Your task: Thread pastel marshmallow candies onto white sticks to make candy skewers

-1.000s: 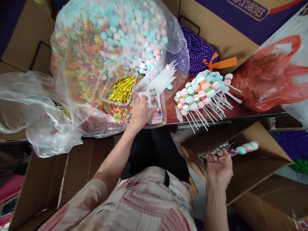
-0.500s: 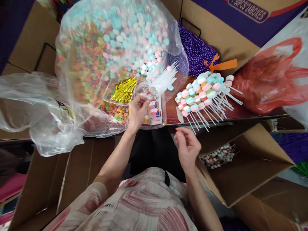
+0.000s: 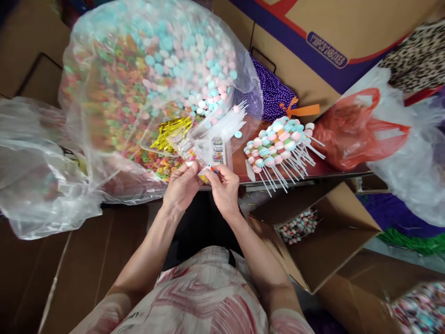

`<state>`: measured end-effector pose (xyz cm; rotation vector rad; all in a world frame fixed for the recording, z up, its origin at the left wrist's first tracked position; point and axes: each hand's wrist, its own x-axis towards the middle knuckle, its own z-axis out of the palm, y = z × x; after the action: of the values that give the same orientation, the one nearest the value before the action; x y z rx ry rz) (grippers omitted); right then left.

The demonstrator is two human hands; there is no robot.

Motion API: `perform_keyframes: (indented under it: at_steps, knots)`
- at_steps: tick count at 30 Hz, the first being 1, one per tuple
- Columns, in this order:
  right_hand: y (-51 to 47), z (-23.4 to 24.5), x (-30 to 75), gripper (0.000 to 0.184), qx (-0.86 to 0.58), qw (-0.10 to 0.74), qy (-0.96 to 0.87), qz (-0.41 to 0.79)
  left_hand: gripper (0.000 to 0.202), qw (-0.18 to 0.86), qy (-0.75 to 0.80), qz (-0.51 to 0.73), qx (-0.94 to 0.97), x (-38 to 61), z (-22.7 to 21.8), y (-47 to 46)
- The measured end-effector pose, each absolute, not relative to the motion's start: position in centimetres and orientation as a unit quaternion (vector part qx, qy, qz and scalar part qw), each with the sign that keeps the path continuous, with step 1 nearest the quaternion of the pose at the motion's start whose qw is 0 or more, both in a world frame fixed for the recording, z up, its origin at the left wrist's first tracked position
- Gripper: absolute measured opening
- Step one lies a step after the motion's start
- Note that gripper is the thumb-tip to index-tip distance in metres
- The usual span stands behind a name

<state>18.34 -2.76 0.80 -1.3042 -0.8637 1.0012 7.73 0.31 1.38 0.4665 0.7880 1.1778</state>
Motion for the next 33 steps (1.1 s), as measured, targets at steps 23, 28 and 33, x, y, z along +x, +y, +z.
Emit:
perform_keyframes:
  at_steps: [23,28,33]
  knots:
    - [-5.8,0.2,23.9,0.050,-0.619,0.547,-0.428,0.367,0.041,0.682,0.397,0.585,0.185,10.5,1.0,-1.3]
    - [-5.8,0.5,24.6,0.048,-0.624,0.537,-0.463,0.327,0.039,0.668,0.401,0.598,0.184,11.0,1.0,-1.0]
    - [-5.5,1.0,27.8,0.044,-0.711,0.528,-0.460,0.074,0.043,0.644,0.416,0.621,0.163,10.8,0.5,-0.3]
